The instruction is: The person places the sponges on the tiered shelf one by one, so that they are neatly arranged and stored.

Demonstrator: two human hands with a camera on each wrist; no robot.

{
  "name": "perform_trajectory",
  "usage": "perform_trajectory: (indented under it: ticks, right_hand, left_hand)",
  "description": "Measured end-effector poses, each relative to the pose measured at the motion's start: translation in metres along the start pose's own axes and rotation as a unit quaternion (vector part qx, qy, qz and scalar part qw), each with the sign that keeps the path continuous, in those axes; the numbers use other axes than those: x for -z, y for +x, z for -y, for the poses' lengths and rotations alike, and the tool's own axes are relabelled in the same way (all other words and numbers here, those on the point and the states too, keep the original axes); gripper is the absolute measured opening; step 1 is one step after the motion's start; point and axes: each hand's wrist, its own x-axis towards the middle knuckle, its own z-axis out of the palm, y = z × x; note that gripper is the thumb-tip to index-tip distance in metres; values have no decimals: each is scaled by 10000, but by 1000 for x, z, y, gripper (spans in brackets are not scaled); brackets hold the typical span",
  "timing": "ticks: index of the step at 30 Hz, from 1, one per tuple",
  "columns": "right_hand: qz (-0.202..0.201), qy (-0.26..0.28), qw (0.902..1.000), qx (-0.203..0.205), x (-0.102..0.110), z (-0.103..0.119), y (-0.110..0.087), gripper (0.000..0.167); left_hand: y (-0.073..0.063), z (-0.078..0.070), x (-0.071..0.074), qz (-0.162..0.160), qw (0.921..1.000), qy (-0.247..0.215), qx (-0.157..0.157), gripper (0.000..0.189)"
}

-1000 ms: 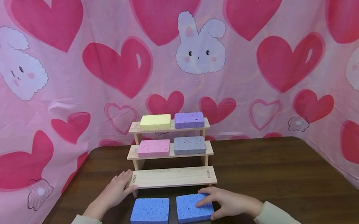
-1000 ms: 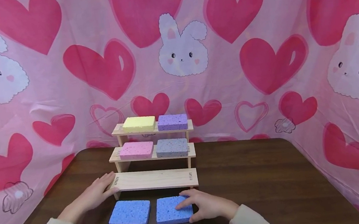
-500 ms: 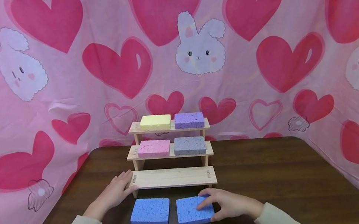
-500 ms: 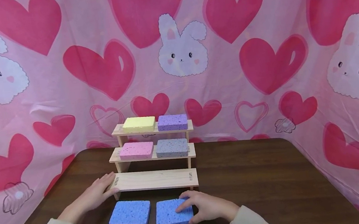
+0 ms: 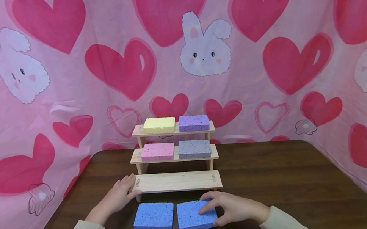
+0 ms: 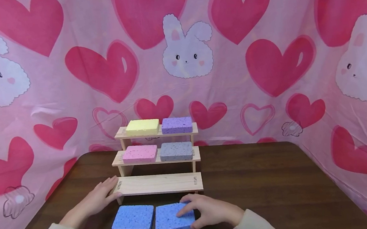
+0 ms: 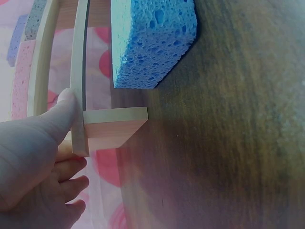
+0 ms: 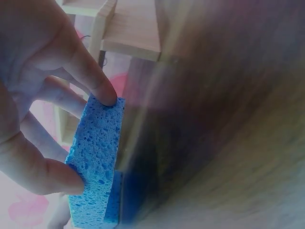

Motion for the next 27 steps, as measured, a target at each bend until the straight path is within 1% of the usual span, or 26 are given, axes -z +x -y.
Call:
perform_trajectory:
  ticks: [3,10,17,27]
  right_hand:
    - [-42,-21,10000,62,2,5,2,38]
    - [-151,-299,9992,232,7,12,10,38]
    - [-87,-258,9996,62,14,19,18,38]
    - [-175,-402,9990,7,21,27,34,39]
  left_hand:
    - [0,0,0,-17,10000,7,-7,74]
    - [0,-1,0,-25,10000,16,-13,73]
    - [0,-2,0,0,10000,-8,18,74]
    - [-1,-2,0,-27,10000,6,20,73]
